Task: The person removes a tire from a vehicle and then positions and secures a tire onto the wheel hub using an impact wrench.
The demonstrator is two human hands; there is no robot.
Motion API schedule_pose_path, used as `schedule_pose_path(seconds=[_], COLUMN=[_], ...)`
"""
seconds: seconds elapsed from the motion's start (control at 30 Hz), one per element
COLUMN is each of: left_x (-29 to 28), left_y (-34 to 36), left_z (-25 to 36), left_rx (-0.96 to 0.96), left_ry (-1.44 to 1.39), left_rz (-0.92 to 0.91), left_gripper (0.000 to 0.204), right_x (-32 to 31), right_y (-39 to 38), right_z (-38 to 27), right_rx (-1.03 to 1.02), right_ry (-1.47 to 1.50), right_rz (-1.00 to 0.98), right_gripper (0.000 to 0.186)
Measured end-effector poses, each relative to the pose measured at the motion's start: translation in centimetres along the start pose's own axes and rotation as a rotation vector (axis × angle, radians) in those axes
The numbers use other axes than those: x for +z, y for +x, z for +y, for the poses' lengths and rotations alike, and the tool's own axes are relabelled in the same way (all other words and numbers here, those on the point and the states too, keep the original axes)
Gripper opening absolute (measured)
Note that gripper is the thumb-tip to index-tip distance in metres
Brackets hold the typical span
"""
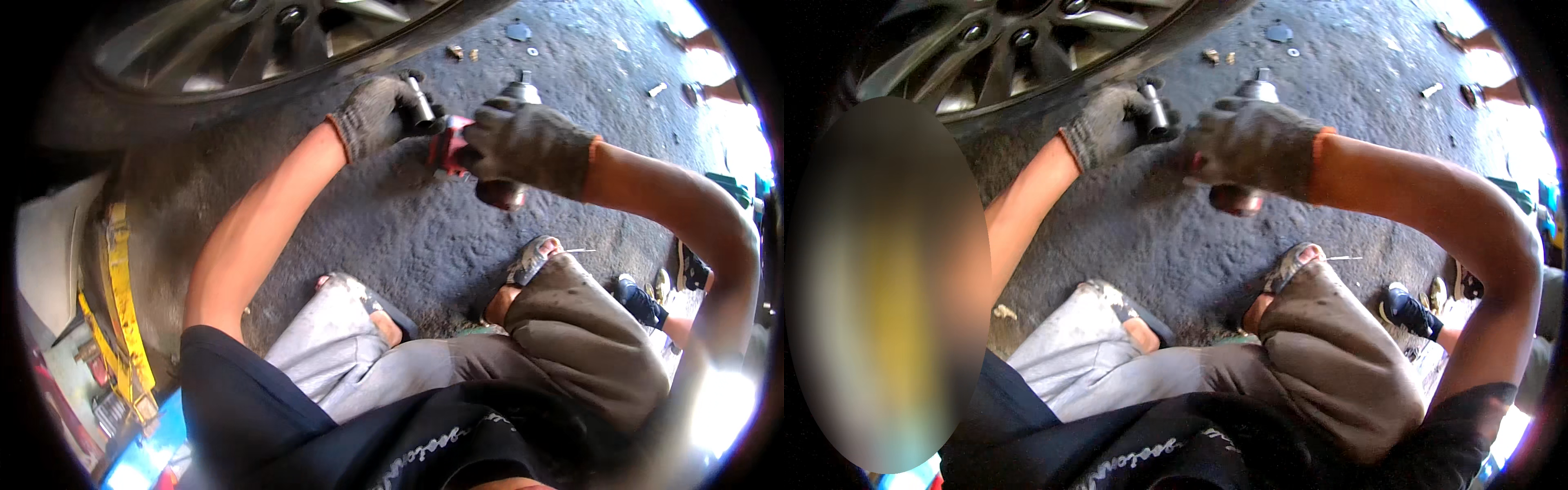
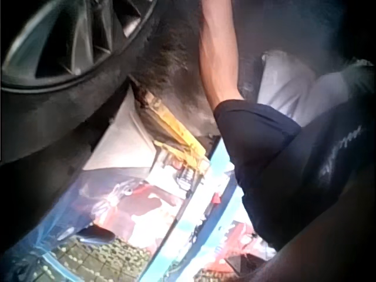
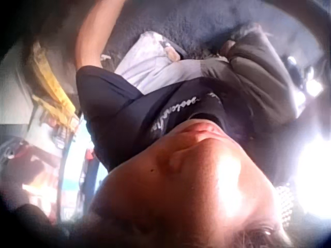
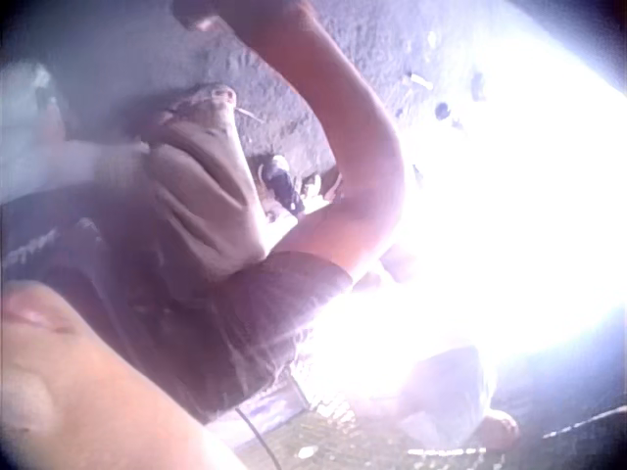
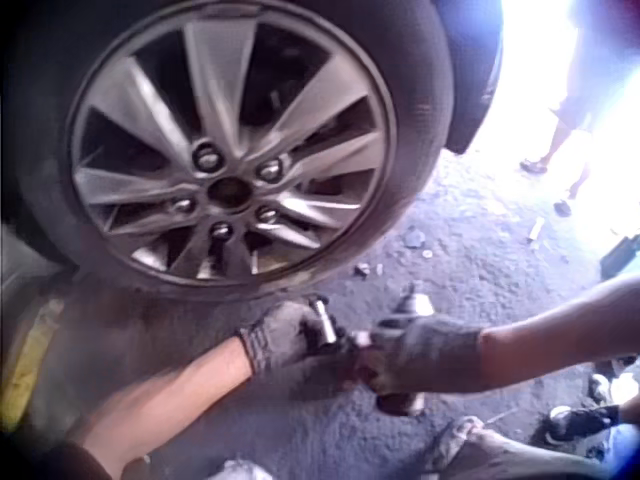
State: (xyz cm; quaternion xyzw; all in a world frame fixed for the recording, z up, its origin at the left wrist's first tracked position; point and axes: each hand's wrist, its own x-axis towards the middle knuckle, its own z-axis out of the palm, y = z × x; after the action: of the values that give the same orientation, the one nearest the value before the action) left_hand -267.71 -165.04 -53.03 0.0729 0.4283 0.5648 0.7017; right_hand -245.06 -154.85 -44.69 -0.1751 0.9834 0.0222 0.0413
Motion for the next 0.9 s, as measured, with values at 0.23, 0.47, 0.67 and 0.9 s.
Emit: schedule_pose_path(seconds=[0.23,0.47,0.67,0.9], left_x=[-4.9,-6.1,-7.0,-7.9], left_y=[-3.3,-7.1,-7.1,-5.8], left_z=[0.6,5.7,5.7,5.9], left_rx=[0.011,0.101,0.338,0.375], left_ry=[0.193,1.320,1.314,1.262], left_rz=[0.258,0.191,0.042,-0.029], left_gripper=[0.020,0.021,0.026,0.028], right_x=[1.0,1.5,1.5,1.8], right_y=[10.2,10.2,9.5,10.3], right_z=[-5.4,-5.9,-6.2,-5.7], right_rx=[-0.320,-0.307,-0.224,-0.280], right_ry=[-0.048,-0.027,0.061,0.164], right_rz=[-0.045,0.031,0.073,-0.055], right_gripper=[0.013,0.004,0.011,0.014])
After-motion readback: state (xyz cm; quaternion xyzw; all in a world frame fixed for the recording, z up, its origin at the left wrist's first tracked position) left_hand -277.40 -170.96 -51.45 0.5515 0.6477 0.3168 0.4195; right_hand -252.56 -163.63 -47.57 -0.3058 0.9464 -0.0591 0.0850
